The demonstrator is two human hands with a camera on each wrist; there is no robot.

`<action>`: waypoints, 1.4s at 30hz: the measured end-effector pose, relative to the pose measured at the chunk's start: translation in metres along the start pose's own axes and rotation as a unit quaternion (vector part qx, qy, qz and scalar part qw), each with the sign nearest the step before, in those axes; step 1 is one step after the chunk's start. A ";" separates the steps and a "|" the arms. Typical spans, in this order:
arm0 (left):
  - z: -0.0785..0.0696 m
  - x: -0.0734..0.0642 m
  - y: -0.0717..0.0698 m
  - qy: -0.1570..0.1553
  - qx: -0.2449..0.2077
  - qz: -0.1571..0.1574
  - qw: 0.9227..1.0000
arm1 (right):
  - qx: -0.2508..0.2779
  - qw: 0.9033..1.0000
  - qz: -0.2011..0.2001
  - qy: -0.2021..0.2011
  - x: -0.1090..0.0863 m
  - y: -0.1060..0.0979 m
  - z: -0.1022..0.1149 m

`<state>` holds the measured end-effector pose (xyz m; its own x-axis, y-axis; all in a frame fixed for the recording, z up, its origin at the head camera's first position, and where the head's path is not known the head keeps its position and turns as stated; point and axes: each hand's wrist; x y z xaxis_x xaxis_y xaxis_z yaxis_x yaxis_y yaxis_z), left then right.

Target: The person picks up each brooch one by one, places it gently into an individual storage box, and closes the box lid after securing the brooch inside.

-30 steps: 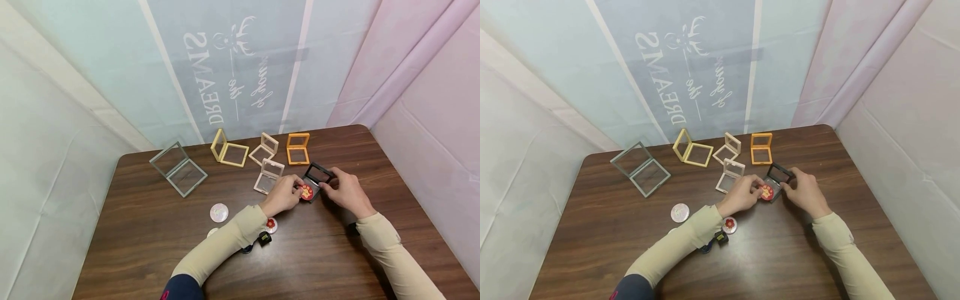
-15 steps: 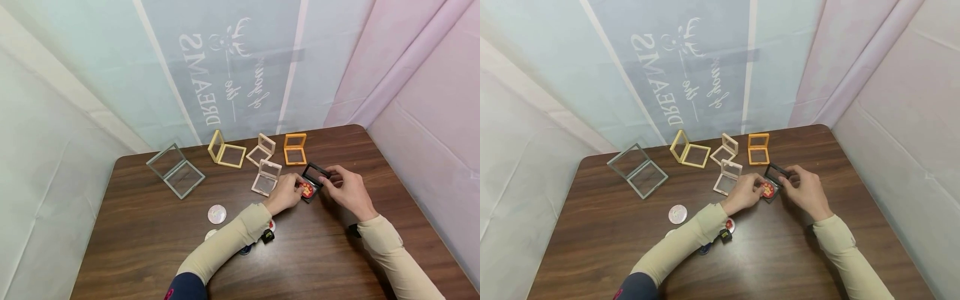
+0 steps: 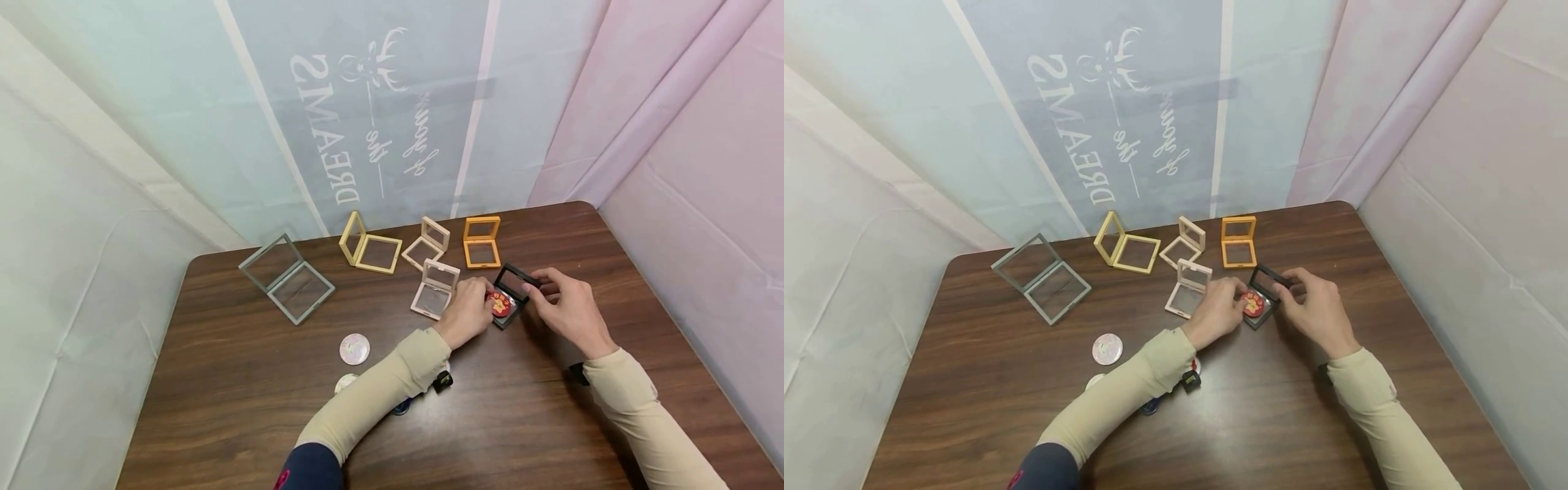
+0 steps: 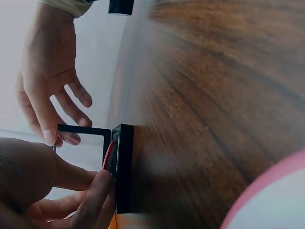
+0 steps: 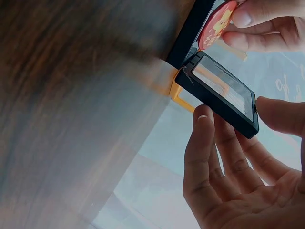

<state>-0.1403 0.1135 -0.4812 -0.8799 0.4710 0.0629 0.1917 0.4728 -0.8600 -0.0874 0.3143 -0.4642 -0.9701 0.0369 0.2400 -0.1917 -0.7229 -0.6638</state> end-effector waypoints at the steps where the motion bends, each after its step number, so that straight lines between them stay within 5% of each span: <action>1: -0.001 0.001 0.000 0.002 0.005 0.000 1.000 | 0.000 1.000 0.000 0.001 0.000 -0.001 0.000; 17: -0.002 0.001 0.003 0.006 0.040 -0.011 0.999 | -0.006 1.000 -0.007 -0.002 0.002 0.000 -0.001; 27: -0.009 -0.010 0.000 0.034 0.178 0.043 0.983 | -0.012 1.000 -0.006 -0.014 0.004 -0.001 0.000; 34: -0.009 -0.017 0.003 0.045 0.146 0.055 0.987 | -0.014 0.999 -0.006 -0.031 0.002 -0.004 -0.002; 42: 0.010 -0.009 0.038 0.038 0.098 0.023 0.994 | -0.012 0.998 0.003 -0.064 -0.002 -0.006 -0.004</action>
<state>-0.1293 0.1197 -0.5197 -0.8355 0.5471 0.0524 0.1365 0.2990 -0.9444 -0.0847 0.3213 -0.4632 -0.9447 -0.0560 0.3232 -0.1915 -0.7057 -0.6821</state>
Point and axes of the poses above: each hand's wrist, its own x-axis towards the middle knuckle, its own y-axis out of the palm, z = x × y, and after that the axes turned 5 degrees about x, right-handed
